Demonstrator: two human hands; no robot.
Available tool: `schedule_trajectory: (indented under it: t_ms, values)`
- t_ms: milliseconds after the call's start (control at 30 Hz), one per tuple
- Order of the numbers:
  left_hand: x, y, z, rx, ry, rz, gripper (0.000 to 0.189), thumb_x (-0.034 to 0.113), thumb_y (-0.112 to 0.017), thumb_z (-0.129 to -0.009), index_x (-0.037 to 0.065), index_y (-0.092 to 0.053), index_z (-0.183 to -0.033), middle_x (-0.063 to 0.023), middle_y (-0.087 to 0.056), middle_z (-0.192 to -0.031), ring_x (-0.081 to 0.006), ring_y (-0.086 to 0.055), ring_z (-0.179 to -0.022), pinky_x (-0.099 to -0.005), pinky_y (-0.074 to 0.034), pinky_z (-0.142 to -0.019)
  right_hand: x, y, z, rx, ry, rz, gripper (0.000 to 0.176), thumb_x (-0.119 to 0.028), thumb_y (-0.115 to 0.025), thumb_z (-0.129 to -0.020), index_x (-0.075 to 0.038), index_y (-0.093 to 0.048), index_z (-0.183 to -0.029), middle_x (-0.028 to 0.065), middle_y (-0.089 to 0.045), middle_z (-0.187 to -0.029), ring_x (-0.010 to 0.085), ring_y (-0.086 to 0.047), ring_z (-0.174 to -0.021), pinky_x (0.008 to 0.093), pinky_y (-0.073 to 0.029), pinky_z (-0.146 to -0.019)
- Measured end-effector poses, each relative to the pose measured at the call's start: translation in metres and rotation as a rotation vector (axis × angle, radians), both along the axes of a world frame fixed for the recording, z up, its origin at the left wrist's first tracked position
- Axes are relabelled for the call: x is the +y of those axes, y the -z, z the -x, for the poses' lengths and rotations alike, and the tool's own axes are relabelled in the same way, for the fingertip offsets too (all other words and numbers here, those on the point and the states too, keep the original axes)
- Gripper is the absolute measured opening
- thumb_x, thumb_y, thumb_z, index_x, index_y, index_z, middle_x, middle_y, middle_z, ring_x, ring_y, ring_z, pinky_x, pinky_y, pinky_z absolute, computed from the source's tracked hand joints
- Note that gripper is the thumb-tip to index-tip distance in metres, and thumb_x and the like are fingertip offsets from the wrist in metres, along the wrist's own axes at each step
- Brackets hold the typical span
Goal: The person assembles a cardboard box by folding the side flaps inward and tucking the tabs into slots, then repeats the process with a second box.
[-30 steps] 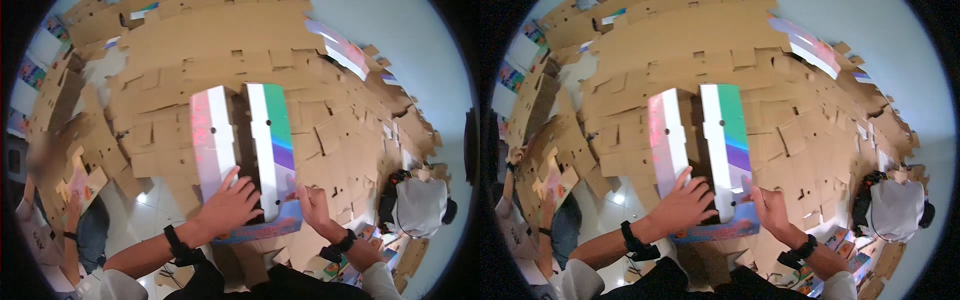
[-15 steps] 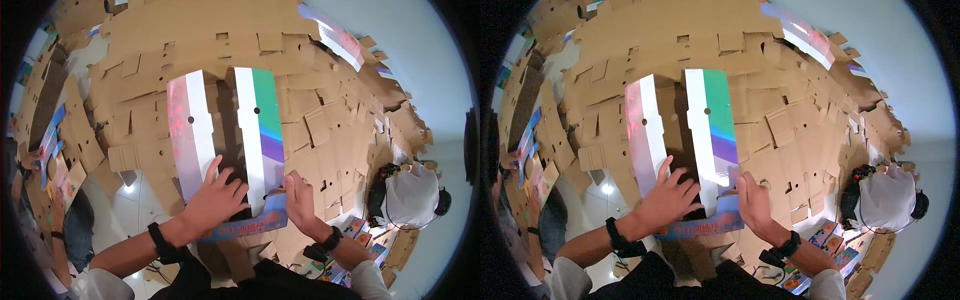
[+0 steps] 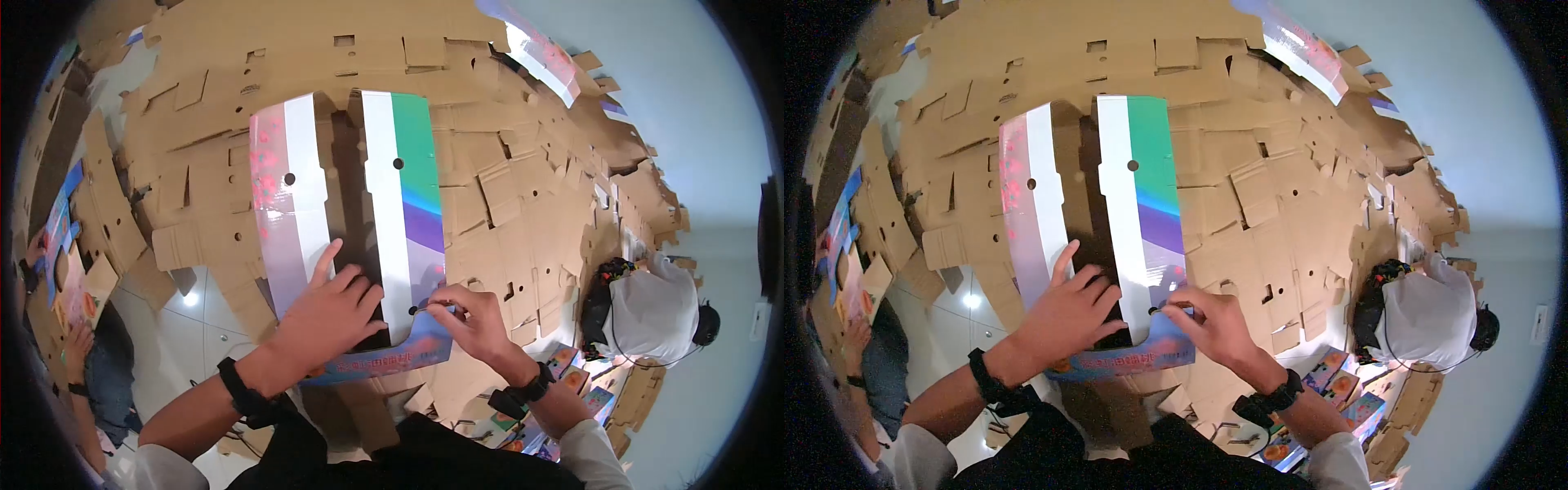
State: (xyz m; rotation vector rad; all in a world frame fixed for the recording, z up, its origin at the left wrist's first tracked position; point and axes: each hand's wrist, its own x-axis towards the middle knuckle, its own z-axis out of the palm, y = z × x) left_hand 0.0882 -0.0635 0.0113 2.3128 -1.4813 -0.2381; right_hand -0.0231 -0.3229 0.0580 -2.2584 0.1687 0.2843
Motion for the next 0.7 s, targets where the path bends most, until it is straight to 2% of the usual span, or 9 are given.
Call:
schedule_trajectory:
  t_ms: [67, 167, 233, 333, 467, 533, 633, 700]
  values:
    - [0.002, -0.002, 0.001, 0.005, 0.001, -0.008, 0.051, 0.048, -0.076, -0.096, 0.004, -0.068, -0.122, -0.0091, -0.072, -0.107, -0.0277, -0.063, -0.123, -0.0693, -0.018, -0.131, 0.001, -0.004, -0.002, -0.122, -0.103, -0.032, 0.014, -0.010, -0.080, -0.098, -0.003, -0.076, -0.109, 0.0111, -0.079, -0.093, 0.0177, -0.070, -0.065, 0.0289, -0.052, -0.058]
    - [0.003, -0.006, 0.000, 0.037, 0.006, -0.018, 0.050, 0.047, -0.076, -0.097, 0.005, -0.069, -0.122, -0.0085, -0.072, -0.107, -0.0270, -0.062, -0.124, -0.0689, -0.017, -0.132, -0.007, -0.004, -0.001, -0.201, -0.234, 0.041, 0.014, -0.016, -0.080, -0.099, -0.007, -0.076, -0.109, 0.0123, -0.079, -0.094, 0.0294, -0.075, -0.071, 0.0373, -0.059, -0.064]
    - [0.003, -0.008, -0.002, 0.071, 0.003, -0.028, 0.049, 0.047, -0.075, -0.098, 0.005, -0.069, -0.123, -0.0079, -0.072, -0.107, -0.0264, -0.062, -0.125, -0.0687, -0.016, -0.132, -0.007, -0.013, -0.001, -0.150, -0.252, 0.106, 0.013, -0.016, -0.079, -0.099, -0.007, -0.076, -0.107, 0.0119, -0.079, -0.093, 0.0315, -0.076, -0.073, 0.0386, -0.059, -0.064]
    - [0.002, -0.007, -0.001, 0.058, -0.041, 0.096, 0.042, 0.045, -0.075, -0.097, 0.007, -0.071, -0.116, -0.0051, -0.071, -0.101, -0.0237, -0.062, -0.119, -0.0605, -0.020, -0.134, -0.010, -0.003, 0.008, -0.151, -0.208, 0.215, 0.010, -0.017, -0.077, -0.100, -0.007, -0.076, -0.104, 0.0105, -0.078, -0.090, 0.0329, -0.075, -0.073, 0.0398, -0.059, -0.063]
    - [0.002, -0.007, 0.000, 0.086, -0.060, 0.101, 0.039, 0.043, -0.075, -0.098, 0.008, -0.073, -0.115, -0.0046, -0.071, -0.099, -0.0238, -0.062, -0.119, -0.0601, -0.020, -0.134, -0.002, 0.002, -0.003, -0.360, -0.254, 0.374, 0.010, -0.015, -0.075, -0.101, -0.006, -0.073, -0.096, 0.0104, -0.074, -0.082, 0.0320, -0.072, -0.070, 0.0411, -0.056, -0.061]
    - [0.002, -0.007, -0.001, 0.075, -0.059, 0.126, 0.038, 0.042, -0.075, -0.098, 0.008, -0.074, -0.113, -0.0049, -0.071, -0.098, -0.0239, -0.062, -0.120, -0.0598, -0.019, -0.135, -0.002, 0.021, 0.001, -0.372, -0.148, 0.355, 0.011, -0.013, -0.074, -0.101, -0.006, -0.071, -0.094, 0.0108, -0.072, -0.080, 0.0317, -0.070, -0.067, 0.0410, -0.054, -0.059]
    - [0.002, -0.013, -0.005, 0.187, -0.019, 0.037, 0.044, 0.047, -0.067, -0.104, 0.008, -0.075, -0.123, -0.0079, -0.074, -0.105, -0.0261, -0.062, -0.125, -0.0648, -0.012, -0.134, 0.003, 0.024, 0.003, -0.426, -0.108, 0.399, 0.012, -0.012, -0.073, -0.102, -0.004, -0.070, -0.092, 0.0110, -0.068, -0.077, 0.0314, -0.067, -0.063, 0.0413, -0.052, -0.057]
    - [-0.002, -0.009, -0.005, 0.276, -0.052, 0.058, 0.042, 0.047, -0.063, -0.107, 0.009, -0.077, -0.119, -0.0080, -0.074, -0.102, -0.0264, -0.062, -0.123, -0.0634, -0.010, -0.135, 0.002, 0.026, 0.002, -0.427, -0.090, 0.436, 0.014, -0.011, -0.073, -0.102, -0.004, -0.069, -0.091, 0.0110, -0.066, -0.074, 0.0312, -0.064, -0.061, 0.0417, -0.050, -0.056]
